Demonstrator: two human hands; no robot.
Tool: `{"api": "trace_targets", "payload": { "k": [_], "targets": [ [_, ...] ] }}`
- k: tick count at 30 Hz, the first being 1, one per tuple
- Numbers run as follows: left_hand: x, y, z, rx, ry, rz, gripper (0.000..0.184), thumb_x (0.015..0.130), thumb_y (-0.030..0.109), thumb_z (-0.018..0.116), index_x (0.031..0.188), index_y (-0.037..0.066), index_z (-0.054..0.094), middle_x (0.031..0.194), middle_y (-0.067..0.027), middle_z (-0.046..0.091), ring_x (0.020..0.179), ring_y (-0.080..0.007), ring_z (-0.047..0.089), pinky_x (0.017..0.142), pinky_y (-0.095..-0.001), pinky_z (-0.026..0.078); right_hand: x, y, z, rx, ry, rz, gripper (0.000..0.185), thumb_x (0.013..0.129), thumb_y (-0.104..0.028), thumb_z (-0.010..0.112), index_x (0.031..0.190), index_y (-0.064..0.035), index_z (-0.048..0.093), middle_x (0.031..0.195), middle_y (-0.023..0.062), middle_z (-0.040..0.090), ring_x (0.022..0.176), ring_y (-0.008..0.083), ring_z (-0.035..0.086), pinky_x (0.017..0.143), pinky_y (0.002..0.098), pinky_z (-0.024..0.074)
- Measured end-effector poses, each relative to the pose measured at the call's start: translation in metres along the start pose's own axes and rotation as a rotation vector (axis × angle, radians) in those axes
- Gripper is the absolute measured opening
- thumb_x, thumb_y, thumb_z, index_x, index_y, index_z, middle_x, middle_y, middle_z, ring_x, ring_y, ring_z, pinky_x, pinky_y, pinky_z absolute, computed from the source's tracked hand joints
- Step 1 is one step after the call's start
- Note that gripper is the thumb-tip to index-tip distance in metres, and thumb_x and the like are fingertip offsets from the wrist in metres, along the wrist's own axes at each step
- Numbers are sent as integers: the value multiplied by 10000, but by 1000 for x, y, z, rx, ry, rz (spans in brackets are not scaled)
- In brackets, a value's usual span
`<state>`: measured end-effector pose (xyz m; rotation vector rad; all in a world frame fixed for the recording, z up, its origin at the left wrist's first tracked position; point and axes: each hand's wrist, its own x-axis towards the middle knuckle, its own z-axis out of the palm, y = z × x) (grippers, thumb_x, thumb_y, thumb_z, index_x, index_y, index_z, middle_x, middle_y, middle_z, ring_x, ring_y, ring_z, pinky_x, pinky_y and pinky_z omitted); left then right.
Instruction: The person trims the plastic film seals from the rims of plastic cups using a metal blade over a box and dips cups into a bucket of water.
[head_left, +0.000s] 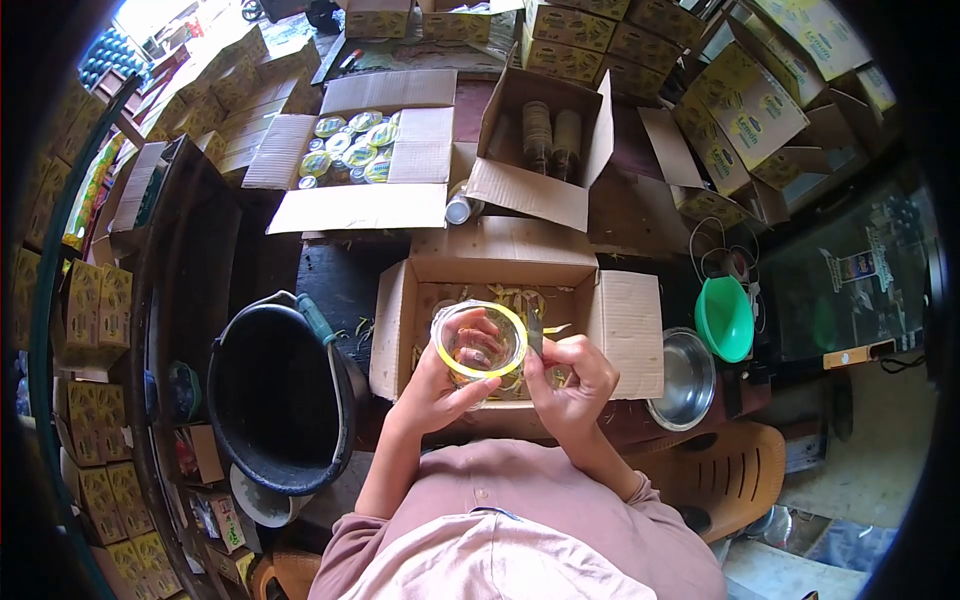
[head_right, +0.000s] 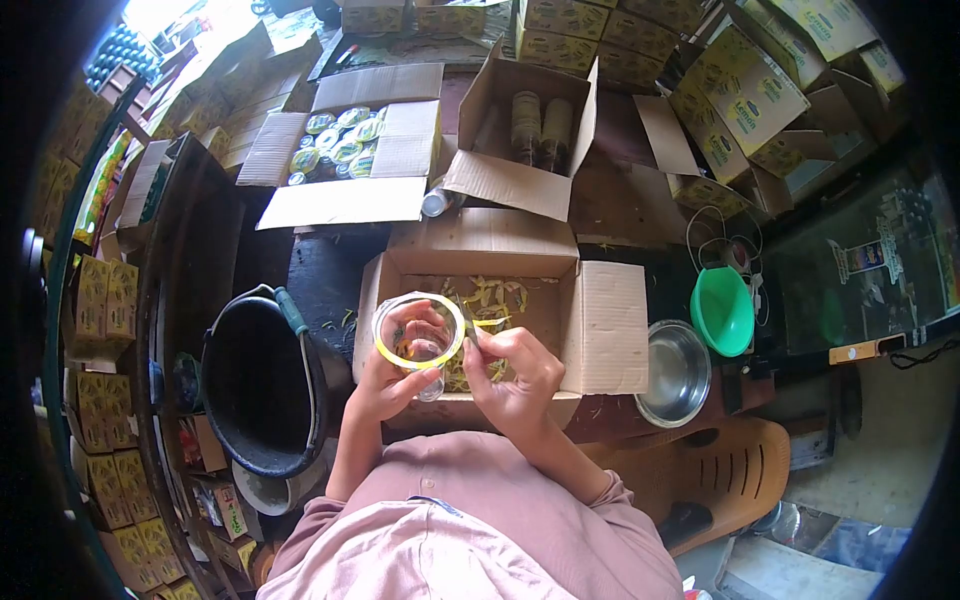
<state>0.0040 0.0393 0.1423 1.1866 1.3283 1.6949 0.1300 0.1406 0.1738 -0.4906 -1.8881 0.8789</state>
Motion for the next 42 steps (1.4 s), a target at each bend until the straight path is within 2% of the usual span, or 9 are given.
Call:
{"api": "trace_targets", "payload": {
  "k": [2, 8, 14, 20, 23, 27, 31, 42],
  "targets": [
    [2, -4, -3, -5, 10, 1, 641, 718, 13, 664, 1257, 27, 317, 1091, -111, 454, 991, -180, 499, 794, -281, 449, 2, -3, -1, -102, -14, -21, 123, 663, 53, 673, 751, 8, 600, 639, 89, 576, 538, 137, 585, 497, 227, 467],
    [7, -4, -6, -19, 52, -3, 661, 703, 13, 686, 1252, 23, 318, 1085, -111, 452, 992, -178, 497, 786, -277, 453, 4, 3, 10, -72, -23, -42, 146, 656, 52, 675, 775, -1, 609, 631, 85, 575, 523, 139, 576, 475, 228, 460],
    [10, 1, -2, 117, -1, 34, 655, 701, 22, 694, 1242, 20, 324, 1084, -109, 464, 995, -170, 497, 789, -269, 452, 9, 6, 10, -143, 22, -91, 163, 647, 47, 681, 787, -4, 613, 647, 86, 578, 525, 147, 579, 478, 231, 461],
    [6, 1, -8, 109, -25, -19, 649, 706, 29, 684, 1245, 25, 323, 1070, -112, 476, 986, -178, 504, 795, -272, 451, 11, 9, 9, -82, -28, -72, 185, 637, 54, 686, 800, -9, 625, 647, 83, 576, 529, 159, 577, 484, 236, 456],
    [6, 3, -4, 75, -52, -6, 637, 713, 43, 677, 1246, 25, 327, 1066, -109, 476, 975, -174, 507, 802, -277, 450, 12, 14, 9, -109, -45, -57, 185, 634, 60, 686, 796, -2, 623, 646, 84, 575, 535, 150, 577, 497, 233, 455],
    [7, 2, -1, -29, -66, -30, 621, 722, 45, 668, 1245, 30, 332, 1080, -102, 464, 976, -170, 501, 799, -279, 445, 16, 15, 4, 13, -5, 10, 172, 641, 63, 686, 789, 3, 622, 640, 80, 577, 547, 136, 576, 497, 232, 448],
    [7, 4, -4, -161, -41, -70, 618, 738, 47, 659, 1254, 38, 319, 1099, -108, 450, 986, -176, 494, 792, -282, 441, 15, 10, -3, -55, -26, -41, 150, 660, 63, 683, 783, 1, 624, 631, 79, 577, 547, 137, 576, 494, 231, 449],
    [-2, 1, -3, -179, -14, -28, 671, 739, 43, 666, 1290, 49, 283, 1128, -107, 425, 1033, -181, 465, 809, -287, 421, -4, -9, 6, -52, 9, -19, 135, 656, 55, 679, 754, 2, 602, 645, 82, 583, 554, 145, 589, 501, 234, 472]
  ]
}}
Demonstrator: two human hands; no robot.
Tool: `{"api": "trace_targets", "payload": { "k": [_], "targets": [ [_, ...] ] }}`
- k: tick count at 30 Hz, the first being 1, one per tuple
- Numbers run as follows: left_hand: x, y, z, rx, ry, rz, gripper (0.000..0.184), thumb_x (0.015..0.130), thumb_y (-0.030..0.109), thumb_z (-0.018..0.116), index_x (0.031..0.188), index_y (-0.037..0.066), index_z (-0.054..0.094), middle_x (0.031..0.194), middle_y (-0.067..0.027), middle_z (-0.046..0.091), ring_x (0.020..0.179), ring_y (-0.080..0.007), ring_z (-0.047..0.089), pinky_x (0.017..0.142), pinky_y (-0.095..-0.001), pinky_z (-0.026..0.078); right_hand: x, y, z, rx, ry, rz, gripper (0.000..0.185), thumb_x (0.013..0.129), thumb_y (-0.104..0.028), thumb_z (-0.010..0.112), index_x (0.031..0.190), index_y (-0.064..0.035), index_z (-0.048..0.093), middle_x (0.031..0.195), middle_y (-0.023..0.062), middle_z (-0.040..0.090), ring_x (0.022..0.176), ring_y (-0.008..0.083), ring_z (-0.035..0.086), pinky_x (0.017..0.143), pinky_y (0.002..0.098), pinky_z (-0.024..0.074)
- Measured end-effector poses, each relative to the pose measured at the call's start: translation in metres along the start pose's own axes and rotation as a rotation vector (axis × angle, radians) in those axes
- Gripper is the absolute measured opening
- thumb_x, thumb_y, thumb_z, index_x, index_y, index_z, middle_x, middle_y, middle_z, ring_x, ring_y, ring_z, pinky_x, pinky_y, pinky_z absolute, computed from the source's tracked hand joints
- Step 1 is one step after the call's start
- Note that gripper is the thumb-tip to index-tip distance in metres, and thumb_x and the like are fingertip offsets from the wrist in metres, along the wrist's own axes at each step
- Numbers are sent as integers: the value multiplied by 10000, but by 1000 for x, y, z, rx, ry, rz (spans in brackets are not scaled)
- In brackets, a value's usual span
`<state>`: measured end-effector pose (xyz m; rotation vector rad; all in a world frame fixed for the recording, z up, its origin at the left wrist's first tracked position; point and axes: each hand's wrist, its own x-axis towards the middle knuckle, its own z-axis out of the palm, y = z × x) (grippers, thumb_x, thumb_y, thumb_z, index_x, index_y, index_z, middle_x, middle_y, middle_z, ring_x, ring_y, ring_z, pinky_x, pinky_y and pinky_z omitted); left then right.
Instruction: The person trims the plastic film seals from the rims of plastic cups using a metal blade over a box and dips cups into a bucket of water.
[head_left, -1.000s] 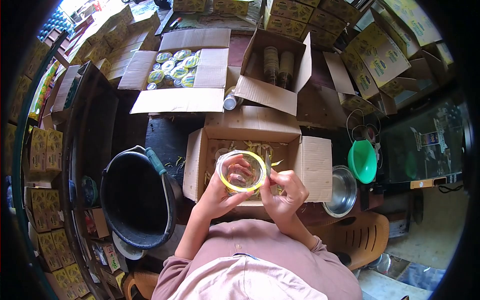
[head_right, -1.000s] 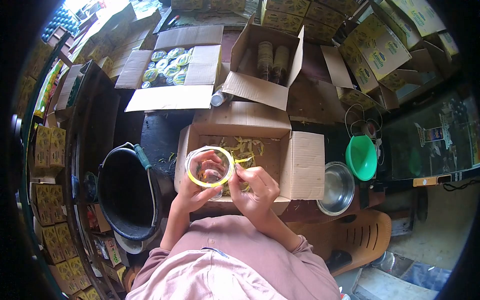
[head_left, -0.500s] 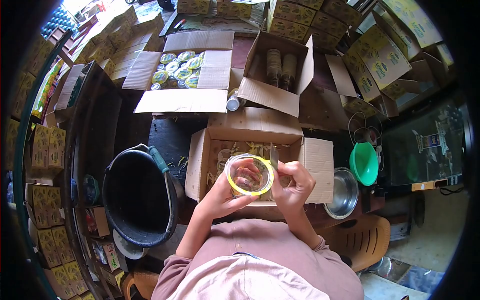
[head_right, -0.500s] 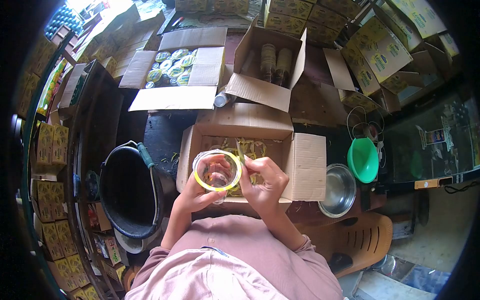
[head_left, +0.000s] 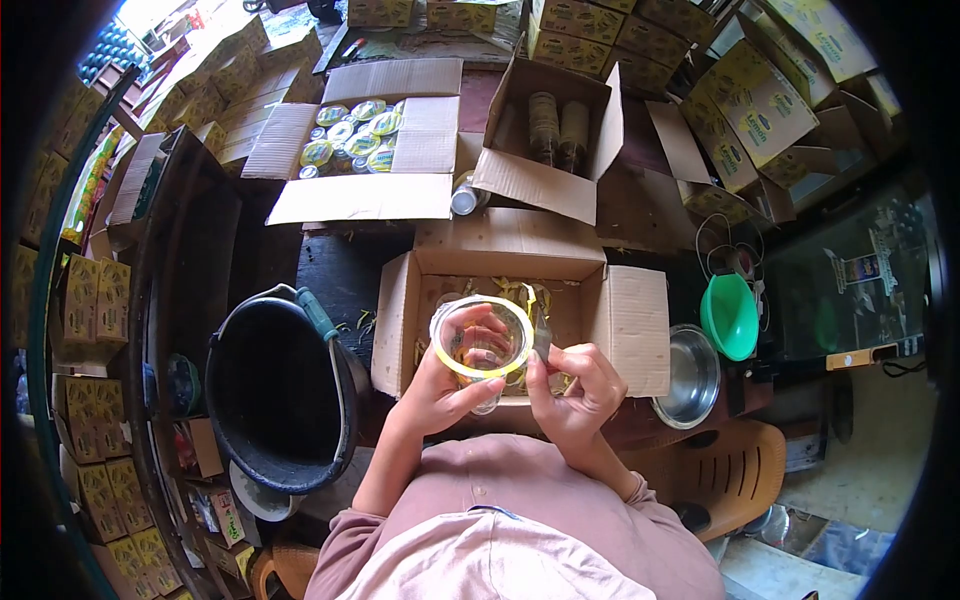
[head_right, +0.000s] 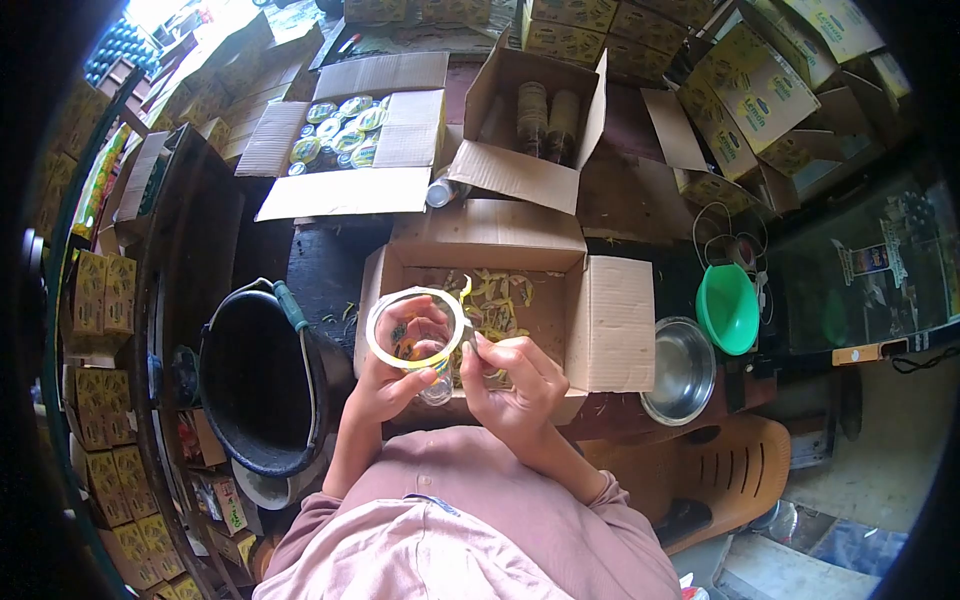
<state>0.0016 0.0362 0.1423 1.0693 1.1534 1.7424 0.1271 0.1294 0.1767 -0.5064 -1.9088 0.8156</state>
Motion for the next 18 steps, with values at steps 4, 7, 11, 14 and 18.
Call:
{"api": "trace_targets", "payload": {
  "k": [4, 7, 11, 14, 18],
  "targets": [
    [-4, 0, 4, 93, -9, 39, 680, 731, 35, 673, 1290, 44, 284, 1129, -107, 427, 1034, -181, 467, 822, -296, 421, -1, -2, 2, -87, 38, -96, 142, 642, 47, 681, 747, 0, 599, 652, 84, 584, 549, 163, 591, 499, 242, 477],
    [-7, 0, 5, 175, -2, 57, 678, 725, 30, 676, 1280, 32, 287, 1119, -107, 439, 1023, -183, 477, 838, -297, 417, -2, -2, 3, -108, 56, -132, 151, 635, 42, 682, 756, -2, 603, 656, 82, 586, 546, 174, 589, 499, 247, 476],
    [-8, 4, 5, 298, -48, 116, 671, 715, 28, 678, 1263, 15, 291, 1107, -109, 455, 1009, -185, 490, 849, -288, 412, -1, -2, 2, -117, 52, -123, 163, 634, 40, 686, 771, -3, 607, 662, 87, 588, 543, 174, 587, 500, 249, 472],
    [-10, 4, 12, 207, -25, 111, 669, 709, 24, 677, 1257, 12, 294, 1105, -108, 458, 1003, -182, 492, 847, -286, 412, 0, 1, 0, -71, 61, -95, 166, 638, 51, 683, 778, -1, 609, 657, 87, 587, 542, 157, 584, 498, 245, 467],
    [-12, 2, 14, -62, 0, -16, 652, 743, 48, 650, 1275, 13, 274, 1134, -108, 421, 1036, -188, 465, 840, -305, 418, -2, -1, -2, -1, 85, -37, 162, 649, 66, 680, 769, 1, 592, 634, 74, 561, 538, 127, 555, 481, 223, 431]
  ]
}}
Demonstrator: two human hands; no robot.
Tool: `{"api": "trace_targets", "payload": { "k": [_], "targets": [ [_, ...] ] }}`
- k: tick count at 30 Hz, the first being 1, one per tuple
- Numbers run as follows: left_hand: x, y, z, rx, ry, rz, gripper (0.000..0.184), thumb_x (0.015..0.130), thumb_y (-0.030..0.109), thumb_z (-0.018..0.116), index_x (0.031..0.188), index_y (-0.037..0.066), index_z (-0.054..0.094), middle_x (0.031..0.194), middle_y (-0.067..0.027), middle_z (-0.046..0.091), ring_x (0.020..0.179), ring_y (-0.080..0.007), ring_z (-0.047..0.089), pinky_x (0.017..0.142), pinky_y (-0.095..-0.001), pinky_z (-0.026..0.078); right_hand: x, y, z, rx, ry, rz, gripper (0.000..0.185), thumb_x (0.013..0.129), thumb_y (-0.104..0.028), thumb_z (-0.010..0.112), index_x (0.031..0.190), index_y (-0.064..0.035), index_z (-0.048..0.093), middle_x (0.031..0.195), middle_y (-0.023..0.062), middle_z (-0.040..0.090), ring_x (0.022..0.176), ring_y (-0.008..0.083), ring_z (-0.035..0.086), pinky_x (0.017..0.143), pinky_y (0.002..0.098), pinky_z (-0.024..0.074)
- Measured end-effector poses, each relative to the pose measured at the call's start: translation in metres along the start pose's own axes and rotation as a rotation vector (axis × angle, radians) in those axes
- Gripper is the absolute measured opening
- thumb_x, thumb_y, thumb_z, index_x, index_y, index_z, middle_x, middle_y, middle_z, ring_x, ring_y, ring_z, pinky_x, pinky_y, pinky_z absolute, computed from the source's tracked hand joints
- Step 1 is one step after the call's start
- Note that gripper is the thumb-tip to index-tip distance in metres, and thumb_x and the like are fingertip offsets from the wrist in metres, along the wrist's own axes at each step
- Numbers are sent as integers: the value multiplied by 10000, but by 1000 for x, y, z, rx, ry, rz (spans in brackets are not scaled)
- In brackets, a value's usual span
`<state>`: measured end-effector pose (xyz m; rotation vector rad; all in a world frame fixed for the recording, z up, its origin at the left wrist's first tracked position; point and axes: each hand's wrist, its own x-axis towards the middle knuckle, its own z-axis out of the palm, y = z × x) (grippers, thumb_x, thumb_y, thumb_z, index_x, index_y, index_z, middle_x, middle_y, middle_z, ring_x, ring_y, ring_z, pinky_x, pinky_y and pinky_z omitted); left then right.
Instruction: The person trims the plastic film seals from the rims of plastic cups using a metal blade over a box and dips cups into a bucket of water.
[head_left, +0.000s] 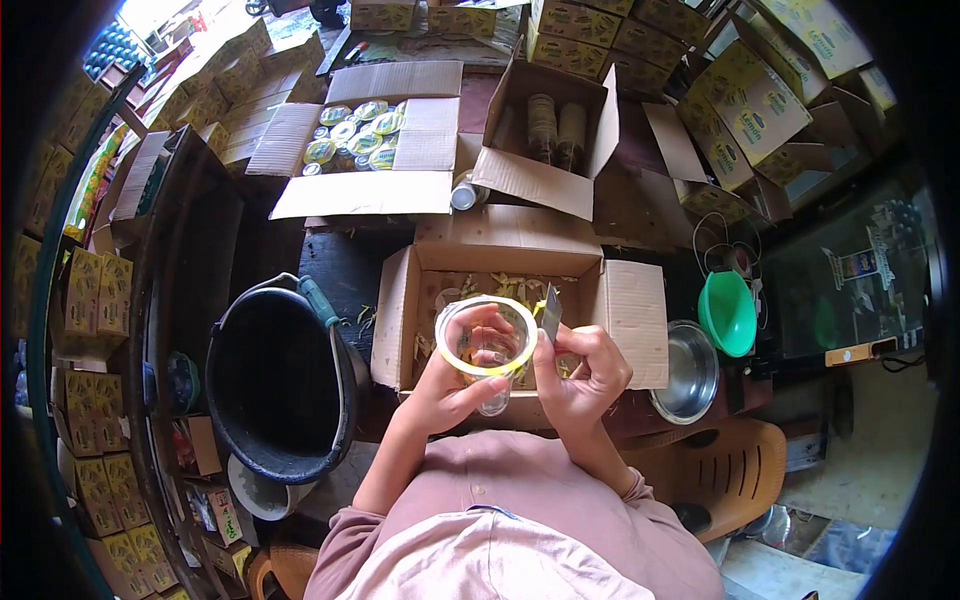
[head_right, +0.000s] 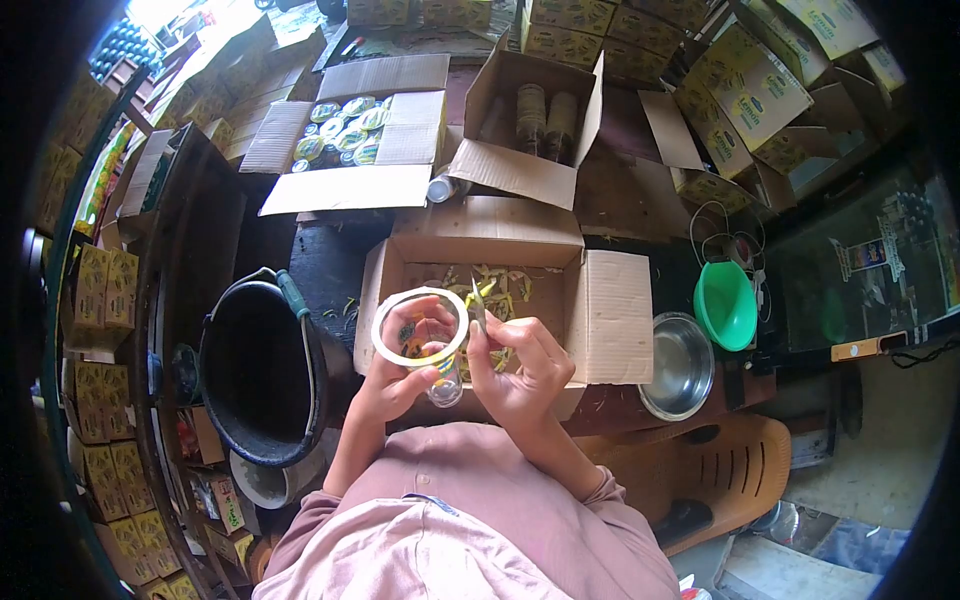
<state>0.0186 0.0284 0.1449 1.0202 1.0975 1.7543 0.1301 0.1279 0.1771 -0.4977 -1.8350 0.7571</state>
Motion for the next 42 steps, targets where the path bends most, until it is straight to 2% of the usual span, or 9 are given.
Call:
{"api": "trace_targets", "payload": {
  "k": [4, 8, 11, 14, 17, 24, 29, 39, 42],
  "targets": [
    [-3, -4, 0, -120, 9, 3, 615, 785, 86, 603, 1289, 13, 258, 1124, -120, 404, 1053, -202, 449, 841, -312, 420, -4, -5, -6, 13, -32, -28, 157, 658, 74, 678, 753, -4, 580, 621, 69, 546, 530, 115, 535, 460, 218, 404],
    [-6, 0, 4, -116, 20, 4, 609, 798, 122, 593, 1292, 11, 255, 1121, -122, 405, 1055, -199, 449, 877, -315, 401, -4, -4, -10, -46, -24, -179, 159, 654, 76, 679, 764, -4, 596, 624, 69, 557, 521, 117, 528, 449, 220, 387],
    [-9, -1, 5, -163, 20, 4, 605, 812, 143, 584, 1295, 11, 245, 1130, -121, 405, 1063, -192, 449, 899, -318, 386, -5, -9, -15, -21, -32, -127, 161, 653, 70, 684, 773, -3, 605, 628, 69, 562, 526, 114, 532, 455, 217, 395],
    [-9, 3, 10, -138, 53, 11, 598, 825, 170, 578, 1293, 11, 241, 1139, -121, 406, 1066, -183, 452, 911, -314, 375, -5, -15, -14, 45, -32, -37, 159, 649, 56, 684, 783, -13, 633, 629, 65, 578, 521, 125, 572, 479, 219, 455],
    [-10, -4, 13, -40, 86, 61, 594, 821, 159, 589, 1282, 14, 244, 1141, -121, 409, 1050, -180, 463, 906, -308, 375, -6, -14, -11, 46, -47, -58, 157, 658, 56, 686, 780, -5, 609, 632, 67, 564, 533, 113, 542, 463, 214, 408],
    [-8, -1, 15, 165, 73, 129, 607, 793, 96, 627, 1263, 23, 251, 1132, -123, 417, 1016, -176, 476, 859, -291, 392, -6, -15, -9, -11, -28, -109, 159, 651, 35, 688, 783, -7, 610, 624, 65, 557, 524, 120, 549, 466, 222, 419],
    [-10, -5, 17, 215, 83, 117, 609, 776, 64, 646, 1254, 25, 271, 1136, -114, 409, 1001, -162, 477, 831, -278, 398, -3, -17, -9, -61, 1, -135, 163, 636, 37, 687, 776, -14, 622, 639, 64, 571, 521, 136, 567, 474, 228, 452],
    [-11, 2, 13, 348, 11, 128, 617, 754, 65, 665, 1244, 20, 292, 1136, -100, 403, 1021, -169, 466, 850, -285, 399, 0, -12, -12, -85, -4, -173, 196, 632, 62, 677, 810, -6, 629, 633, 77, 562, 520, 156, 563, 472, 240, 448],
    [-11, 5, 17, 228, 11, 93, 614, 758, 84, 657, 1244, 20, 287, 1128, -105, 405, 1017, -173, 465, 853, -284, 397, 0, -12, -13, -38, 1, -130, 192, 636, 71, 674, 808, -4, 630, 633, 78, 564, 519, 159, 563, 473, 237, 449]
  ]
}}
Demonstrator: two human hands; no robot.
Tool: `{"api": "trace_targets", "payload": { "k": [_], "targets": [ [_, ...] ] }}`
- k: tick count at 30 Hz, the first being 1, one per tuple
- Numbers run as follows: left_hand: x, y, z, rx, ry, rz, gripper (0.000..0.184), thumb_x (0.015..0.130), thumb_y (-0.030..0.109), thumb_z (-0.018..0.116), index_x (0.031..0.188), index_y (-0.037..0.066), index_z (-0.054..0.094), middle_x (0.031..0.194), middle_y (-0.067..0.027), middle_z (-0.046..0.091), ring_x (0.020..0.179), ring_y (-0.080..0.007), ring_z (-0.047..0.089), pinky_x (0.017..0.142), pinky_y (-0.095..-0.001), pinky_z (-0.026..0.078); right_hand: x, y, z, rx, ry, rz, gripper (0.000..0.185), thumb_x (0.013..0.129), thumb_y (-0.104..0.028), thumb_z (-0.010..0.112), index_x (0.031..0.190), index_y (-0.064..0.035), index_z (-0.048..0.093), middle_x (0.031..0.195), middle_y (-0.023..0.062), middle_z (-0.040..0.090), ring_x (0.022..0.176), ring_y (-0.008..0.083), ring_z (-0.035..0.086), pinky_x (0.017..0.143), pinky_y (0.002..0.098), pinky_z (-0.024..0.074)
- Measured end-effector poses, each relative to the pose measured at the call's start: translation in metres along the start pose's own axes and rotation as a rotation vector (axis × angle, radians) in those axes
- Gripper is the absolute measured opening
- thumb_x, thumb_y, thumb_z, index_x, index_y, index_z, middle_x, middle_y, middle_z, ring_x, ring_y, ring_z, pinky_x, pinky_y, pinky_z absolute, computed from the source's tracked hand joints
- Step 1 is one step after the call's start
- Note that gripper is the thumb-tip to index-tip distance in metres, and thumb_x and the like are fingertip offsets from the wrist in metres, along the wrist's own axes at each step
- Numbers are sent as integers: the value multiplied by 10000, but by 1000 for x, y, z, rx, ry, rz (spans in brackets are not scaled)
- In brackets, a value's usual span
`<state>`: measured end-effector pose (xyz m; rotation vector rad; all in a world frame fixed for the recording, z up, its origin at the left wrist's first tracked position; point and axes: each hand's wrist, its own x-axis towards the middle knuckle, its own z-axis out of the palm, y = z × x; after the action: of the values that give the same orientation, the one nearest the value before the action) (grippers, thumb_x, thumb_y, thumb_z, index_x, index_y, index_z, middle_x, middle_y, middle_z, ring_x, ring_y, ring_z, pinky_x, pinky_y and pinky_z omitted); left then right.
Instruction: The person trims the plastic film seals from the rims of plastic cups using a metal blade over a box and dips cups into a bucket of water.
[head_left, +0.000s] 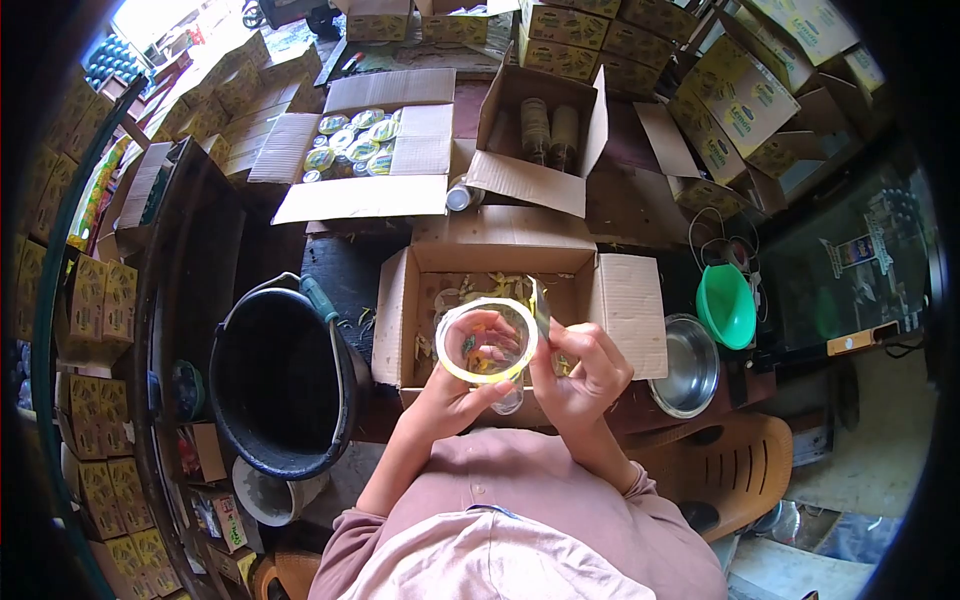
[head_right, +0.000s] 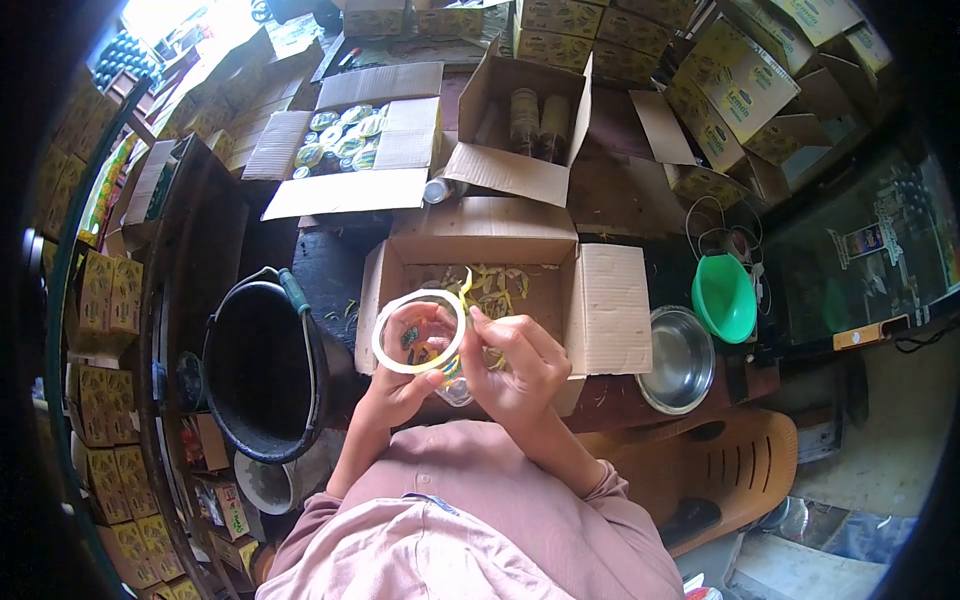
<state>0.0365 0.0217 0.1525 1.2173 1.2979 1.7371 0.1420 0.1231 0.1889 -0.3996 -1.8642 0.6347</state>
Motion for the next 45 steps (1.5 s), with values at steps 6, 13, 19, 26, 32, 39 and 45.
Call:
{"api": "trace_targets", "payload": {
  "k": [6, 13, 19, 26, 32, 39, 45],
  "targets": [
    [0, -6, -3, -160, -2, -29, 607, 779, 101, 628, 1256, 23, 261, 1114, -112, 413, 1016, -173, 463, 849, -277, 392, -2, -1, -5, -4, -16, -3, 200, 635, 72, 680, 812, -7, 633, 663, 73, 582, 559, 160, 580, 488, 237, 458],
    [-2, 4, -11, 222, 33, 75, 659, 715, 48, 684, 1249, 39, 297, 1095, -115, 444, 1013, -186, 477, 856, -290, 391, 7, 13, -21, -164, -141, -326, 196, 626, 48, 677, 807, -20, 643, 727, 51, 599, 649, 155, 595, 564, 250, 488],
    [-5, 12, -10, 319, 6, 71, 723, 672, 105, 747, 1248, 43, 316, 1096, -125, 462, 1029, -223, 487, 895, -343, 394, 13, 15, -29, -255, -228, -452, 164, 644, -6, 657, 807, -30, 654, 747, 47, 606, 678, 159, 601, 598, 259, 496],
    [-5, 16, -12, 426, 2, 109, 728, 662, 123, 756, 1247, 49, 329, 1115, -153, 433, 1037, -285, 479, 914, -365, 385, 23, 12, -41, -356, -356, -598, 165, 647, -69, 660, 810, -47, 658, 775, 44, 617, 746, 157, 602, 621, 274, 499],
    [-3, 26, -11, 504, -10, 139, 740, 650, 112, 754, 1250, 55, 326, 1137, -166, 419, 1060, -317, 463, 922, -374, 381, 23, 9, -41, -382, -388, -617, 166, 646, -71, 658, 810, -51, 660, 785, 48, 620, 740, 158, 602, 619, 275, 501],
    [-4, 30, -9, 510, -39, 131, 737, 646, 104, 752, 1250, 61, 332, 1158, -173, 412, 1095, -336, 439, 930, -383, 379, 23, 11, -35, -343, -355, -620, 165, 652, -62, 662, 815, -42, 660, 778, 52, 620, 736, 157, 603, 616, 268, 505],
    [-4, 27, -12, 495, -39, 120, 718, 650, 100, 746, 1242, 57, 342, 1149, -170, 418, 1081, -328, 453, 924, -376, 383, 22, 16, -30, -237, -326, -564, 156, 655, -38, 656, 810, -33, 657, 771, 56, 620, 715, 158, 601, 615, 265, 506]
  ]
}}
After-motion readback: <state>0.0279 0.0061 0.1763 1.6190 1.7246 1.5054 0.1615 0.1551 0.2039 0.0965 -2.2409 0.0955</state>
